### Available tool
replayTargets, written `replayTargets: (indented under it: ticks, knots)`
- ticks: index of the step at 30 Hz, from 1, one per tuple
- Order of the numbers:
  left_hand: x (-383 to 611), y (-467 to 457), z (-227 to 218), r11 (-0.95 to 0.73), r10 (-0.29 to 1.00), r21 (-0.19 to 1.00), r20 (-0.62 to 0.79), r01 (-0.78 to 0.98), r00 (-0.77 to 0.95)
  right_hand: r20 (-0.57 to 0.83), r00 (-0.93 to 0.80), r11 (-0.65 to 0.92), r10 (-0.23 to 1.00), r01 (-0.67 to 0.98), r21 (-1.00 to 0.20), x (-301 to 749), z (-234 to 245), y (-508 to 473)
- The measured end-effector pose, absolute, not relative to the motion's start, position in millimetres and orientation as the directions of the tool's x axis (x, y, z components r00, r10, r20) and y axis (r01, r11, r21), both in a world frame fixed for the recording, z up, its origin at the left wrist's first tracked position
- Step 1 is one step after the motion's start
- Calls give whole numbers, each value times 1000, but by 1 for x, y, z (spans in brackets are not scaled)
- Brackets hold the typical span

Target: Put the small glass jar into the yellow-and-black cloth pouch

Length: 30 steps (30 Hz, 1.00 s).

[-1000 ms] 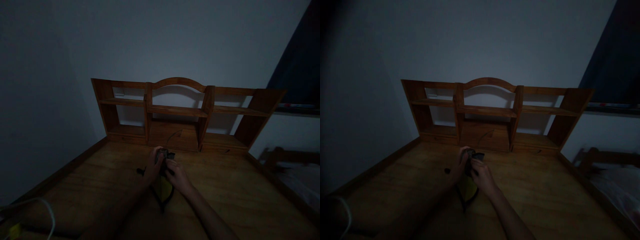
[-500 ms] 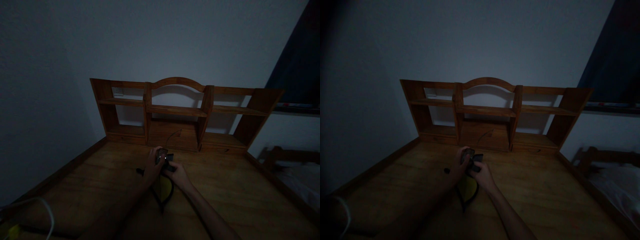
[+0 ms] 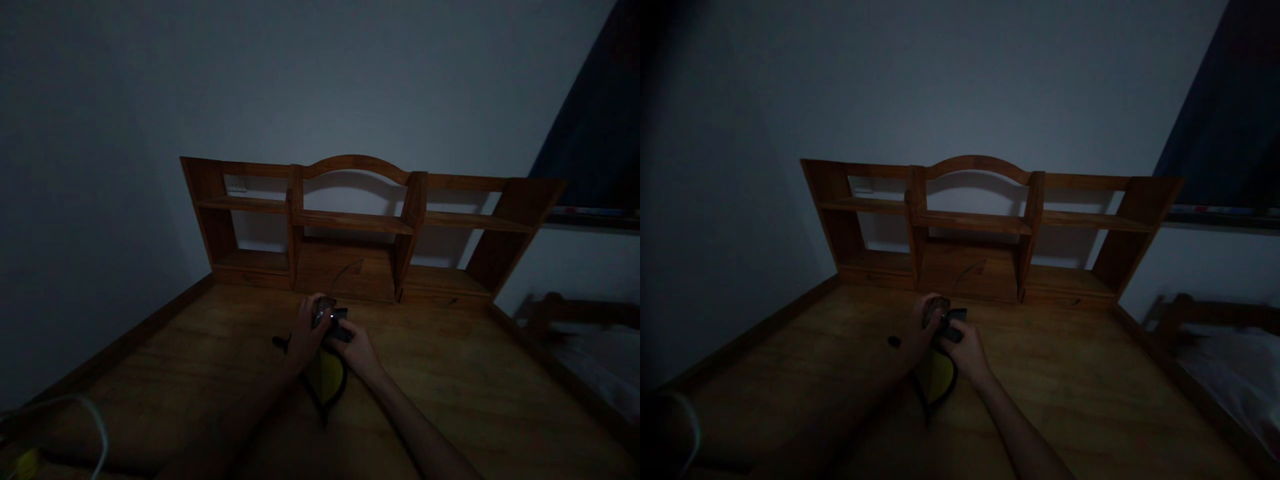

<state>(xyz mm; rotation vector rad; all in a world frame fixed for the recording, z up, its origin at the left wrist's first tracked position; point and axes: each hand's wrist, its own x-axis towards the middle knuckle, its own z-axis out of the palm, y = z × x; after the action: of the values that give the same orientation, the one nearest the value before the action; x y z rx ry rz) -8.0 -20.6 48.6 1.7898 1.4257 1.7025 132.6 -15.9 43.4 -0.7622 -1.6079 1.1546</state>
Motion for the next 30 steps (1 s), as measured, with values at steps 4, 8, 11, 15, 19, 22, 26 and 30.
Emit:
replayTargets:
  ticks: [4,8,11,15,19,22,26,30]
  knots:
    - [-8,-21,48,-473,786,765,590,437,-182,369,-319,384,873,-15,-923,133,40,-15]
    - [-9,-21,47,-476,787,765,591,434,-178,383,-305,410,872,27,-912,134,37,-13]
    - [-9,-20,46,-481,788,762,593,433,-169,409,-286,441,867,55,-896,134,37,-13]
    - [-8,-21,47,-484,788,763,593,429,-165,435,-273,471,858,79,-879,135,38,-14]
    - [-9,-22,48,-472,799,767,580,434,-156,437,-283,473,854,74,-878,135,36,-12]
    - [-9,-21,49,-472,799,767,580,434,-156,435,-292,472,852,68,-879,136,35,-11]
    - [-9,-19,48,-467,799,773,577,430,-169,430,-286,469,856,83,-879,136,36,-11]
    - [-9,-19,48,-483,790,765,591,427,-166,427,-293,467,855,81,-880,136,36,-12]
